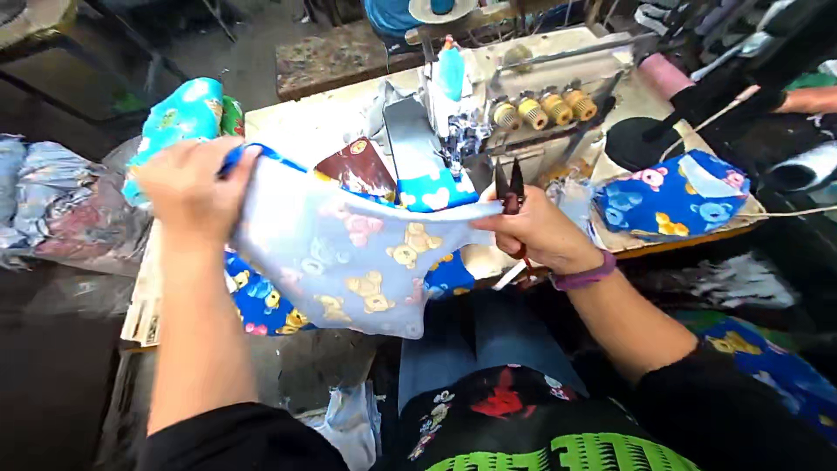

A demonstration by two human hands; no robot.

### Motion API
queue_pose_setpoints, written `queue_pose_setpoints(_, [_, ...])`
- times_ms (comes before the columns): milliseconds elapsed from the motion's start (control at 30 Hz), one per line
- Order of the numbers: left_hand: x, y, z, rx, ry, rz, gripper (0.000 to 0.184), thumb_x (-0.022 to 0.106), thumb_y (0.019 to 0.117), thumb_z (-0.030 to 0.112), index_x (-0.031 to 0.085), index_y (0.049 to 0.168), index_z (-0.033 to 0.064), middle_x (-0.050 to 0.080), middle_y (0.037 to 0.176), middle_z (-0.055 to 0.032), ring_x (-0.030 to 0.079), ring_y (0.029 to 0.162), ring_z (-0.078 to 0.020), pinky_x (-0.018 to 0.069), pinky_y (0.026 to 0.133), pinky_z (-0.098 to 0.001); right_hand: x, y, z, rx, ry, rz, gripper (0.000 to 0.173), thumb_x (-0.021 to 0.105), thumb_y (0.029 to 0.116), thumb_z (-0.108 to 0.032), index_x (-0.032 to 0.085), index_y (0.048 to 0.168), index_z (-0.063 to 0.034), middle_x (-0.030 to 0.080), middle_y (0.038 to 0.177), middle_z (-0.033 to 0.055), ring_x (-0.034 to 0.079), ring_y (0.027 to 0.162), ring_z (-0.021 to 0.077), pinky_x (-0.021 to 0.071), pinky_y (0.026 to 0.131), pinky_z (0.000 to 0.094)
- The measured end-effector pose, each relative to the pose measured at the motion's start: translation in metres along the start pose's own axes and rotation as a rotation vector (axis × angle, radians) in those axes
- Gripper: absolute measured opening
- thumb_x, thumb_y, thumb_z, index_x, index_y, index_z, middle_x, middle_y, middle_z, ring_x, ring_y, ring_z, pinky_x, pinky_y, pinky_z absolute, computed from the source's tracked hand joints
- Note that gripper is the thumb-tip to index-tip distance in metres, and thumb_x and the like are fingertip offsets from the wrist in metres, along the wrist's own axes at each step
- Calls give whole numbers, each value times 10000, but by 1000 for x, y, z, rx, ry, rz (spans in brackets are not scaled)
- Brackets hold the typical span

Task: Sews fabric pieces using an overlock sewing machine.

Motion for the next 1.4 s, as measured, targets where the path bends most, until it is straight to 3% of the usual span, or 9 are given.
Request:
queue_pose_setpoints(67, [37, 23, 23, -114, -179, -190, 349, 537, 1034, 114, 627, 1302, -90, 610, 1258, -374, 519, 1234, -600, 345, 1036, -735, 4, 22, 5, 17, -1, 37, 47, 642, 988, -71, 611, 974, -104, 529, 534, -70, 426, 378, -14, 399, 385, 145])
queue_pose_setpoints(200, [66, 32, 121, -214, -792, -488, 376, 553, 998, 44, 574, 1360, -57, 594, 1372, -227, 549, 1311, -332, 392, 1132, -533, 5, 36, 5, -60, -96, 79, 94, 610, 1006, -74, 646, 920, -86, 527, 513, -80, 456, 392, -22, 408, 405, 132])
queue_pose_setpoints(267, [79, 40, 145, -29, -972, -573, 344, 489, 1058, 142, 654, 1326, 2, 687, 1278, -140, 604, 1249, -226, 359, 1117, -507, 3, 30, 2, -147, -172, 59, 59, 643, 988, -81, 664, 935, -93, 545, 535, -96, 469, 406, -35, 417, 413, 122])
queue_pose_setpoints(400, [79, 49, 159, -19, -1137, -457, 142, 637, 990, 110, 742, 946, 25, 704, 904, 5, 632, 871, 48, 508, 833, -129, 1, 13, 4, -214, -190, -8, 163, 687, 954, -81, 591, 1086, -92, 653, 717, -82, 501, 453, -42, 441, 424, 117])
queue_pose_setpoints(633, [90, 22, 188, 71, -676, -120, 183, 602, 997, 56, 764, 975, -27, 730, 868, -159, 700, 834, -252, 546, 813, -355, 2, -4, 28, -207, -136, 234, 361, 720, 907, -49, 521, 1202, -111, 706, 775, -90, 528, 467, -47, 438, 422, 120])
queue_pose_setpoints(833, [113, 13, 182, -284, -563, -218, 383, 699, 936, 394, 762, 1094, 50, 668, 1098, -166, 587, 1094, -361, 432, 903, -552, -11, 10, 56, -214, -345, 358, 396, 757, 889, -139, 640, 1250, -23, 624, 758, -68, 508, 580, -28, 422, 522, 142])
queue_pose_setpoints(1067, [96, 12, 196, -87, -812, -156, 126, 636, 989, 102, 714, 979, 3, 711, 872, -83, 636, 831, -152, 422, 908, -408, -9, 21, 30, -412, -440, 277, 290, 812, 858, -192, 733, 1073, -14, 625, 1070, 40, 497, 701, -27, 405, 575, 113])
queue_pose_setpoints(1200, [80, 21, 189, -180, -899, -419, 237, 604, 1027, 215, 709, 1169, 56, 706, 968, -17, 638, 892, -58, 498, 869, -282, -8, 20, 25, -281, -165, 190, 81, 754, 899, -90, 726, 973, -109, 685, 867, -78, 486, 535, -47, 421, 480, 122])
queue_pose_setpoints(1400, [70, 25, 193, -388, -1143, -413, 35, 691, 965, 82, 719, 966, 62, 702, 890, 45, 645, 793, 39, 535, 719, -119, -4, 17, 23, -277, -87, 165, 52, 683, 956, -51, 704, 1000, -69, 599, 618, -90, 474, 431, -39, 422, 416, 120])
Point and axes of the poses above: each hand's wrist, its own y-axis towards the middle knuckle, its own x-axis out of the palm, z = x × y, the point moved 1 cm from there along y, towards the middle knuckle
